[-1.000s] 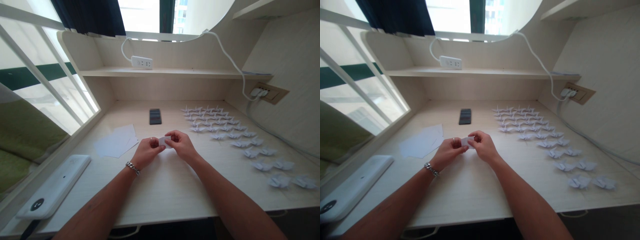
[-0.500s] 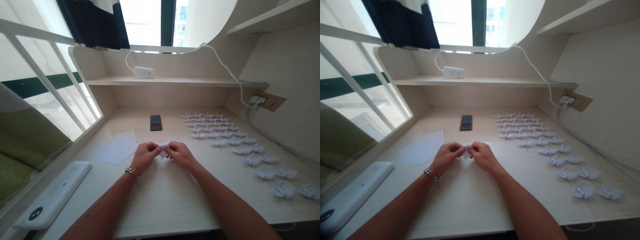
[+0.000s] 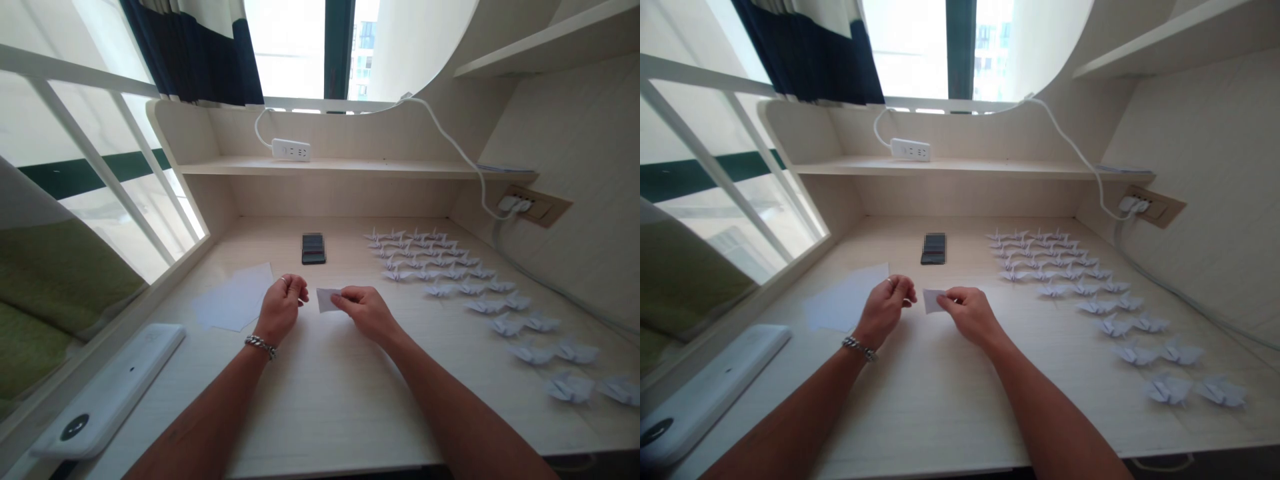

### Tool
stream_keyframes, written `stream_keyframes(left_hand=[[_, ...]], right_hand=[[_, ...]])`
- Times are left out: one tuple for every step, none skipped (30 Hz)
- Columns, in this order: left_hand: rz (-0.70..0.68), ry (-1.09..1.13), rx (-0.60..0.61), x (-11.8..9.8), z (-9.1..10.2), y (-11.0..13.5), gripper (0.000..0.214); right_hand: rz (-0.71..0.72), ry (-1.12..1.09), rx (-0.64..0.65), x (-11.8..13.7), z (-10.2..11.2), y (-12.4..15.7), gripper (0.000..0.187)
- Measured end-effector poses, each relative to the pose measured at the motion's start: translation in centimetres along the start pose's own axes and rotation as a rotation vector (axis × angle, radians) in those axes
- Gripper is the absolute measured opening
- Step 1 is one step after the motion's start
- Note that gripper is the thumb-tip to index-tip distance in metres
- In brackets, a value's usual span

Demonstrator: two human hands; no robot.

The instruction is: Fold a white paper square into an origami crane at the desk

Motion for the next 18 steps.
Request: stream_keyframes(left_hand=[[0.009,0.036,-0.029,-0.1,0.2,0.0,0.033],[0.016,0.063,-0.034,-0.3,0.2,0.1,0.031],[0.023,0.094,-0.012,-0.5,0.1,0.2,0.030],[0.030,0.135,0.015,-0.8,-0.2,0.5,0.029],[0.044,0.173,0.067,-1.1,-0.6,0.7,0.033],[0.056,0.208,0.118,-1.3,-1.0,1.0,0.039],[0.063,0.239,0.143,-1.6,-1.4,1.3,0.043],[0.066,0.260,0.151,-1.8,-1.7,1.5,0.045],[0.068,0.275,0.152,-2.0,-1.9,1.6,0.045],[0.069,0.288,0.141,-2.0,-2.0,1.7,0.044],[0.069,0.300,0.126,-2.0,-2.1,1.7,0.041],[0.069,0.313,0.110,-2.0,-2.1,1.7,0.038],[0.069,0.325,0.093,-1.9,-2.0,1.7,0.036],[0.066,0.337,0.079,-1.9,-2.0,1.7,0.035],[0.062,0.346,0.069,-1.8,-1.9,1.6,0.034],[0.057,0.351,0.062,-1.8,-1.9,1.6,0.034],[0.054,0.352,0.059,-1.7,-1.8,1.6,0.034],[0.052,0.353,0.057,-1.7,-1.8,1.6,0.034]], right_hand=[[0.004,-0.015,-0.045,0.0,0.2,0.0,0.025],[0.016,-0.028,-0.090,0.0,0.3,0.0,0.024],[0.035,-0.039,-0.132,0.1,0.4,0.0,0.025],[0.063,-0.049,-0.165,0.1,0.5,0.1,0.025],[0.095,-0.062,-0.187,0.2,0.5,0.1,0.024],[0.124,-0.078,-0.196,0.3,0.4,0.2,0.024],[0.149,-0.093,-0.195,0.3,0.3,0.2,0.024],[0.169,-0.104,-0.189,0.4,0.2,0.3,0.024],[0.186,-0.111,-0.178,0.4,0.0,0.3,0.024],[0.198,-0.112,-0.164,0.4,-0.2,0.4,0.024],[0.209,-0.113,-0.150,0.4,-0.3,0.4,0.024],[0.219,-0.116,-0.135,0.4,-0.5,0.5,0.024],[0.227,-0.122,-0.122,0.4,-0.6,0.5,0.024],[0.232,-0.130,-0.109,0.4,-0.7,0.6,0.024],[0.234,-0.140,-0.100,0.4,-0.8,0.6,0.024],[0.236,-0.148,-0.095,0.4,-0.9,0.6,0.024],[0.237,-0.154,-0.092,0.5,-0.9,0.6,0.024],[0.238,-0.158,-0.090,0.5,-0.9,0.6,0.024]])
Point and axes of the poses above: each hand's wrist, its own y-axis away from the middle knuckle, its own z-axis out of the back of the hand, x = y × z, the point moved 4 cm from there along -y, towards the middle knuckle, and after that the axes turned 2 degrees about -z, right-handed, at the moved point
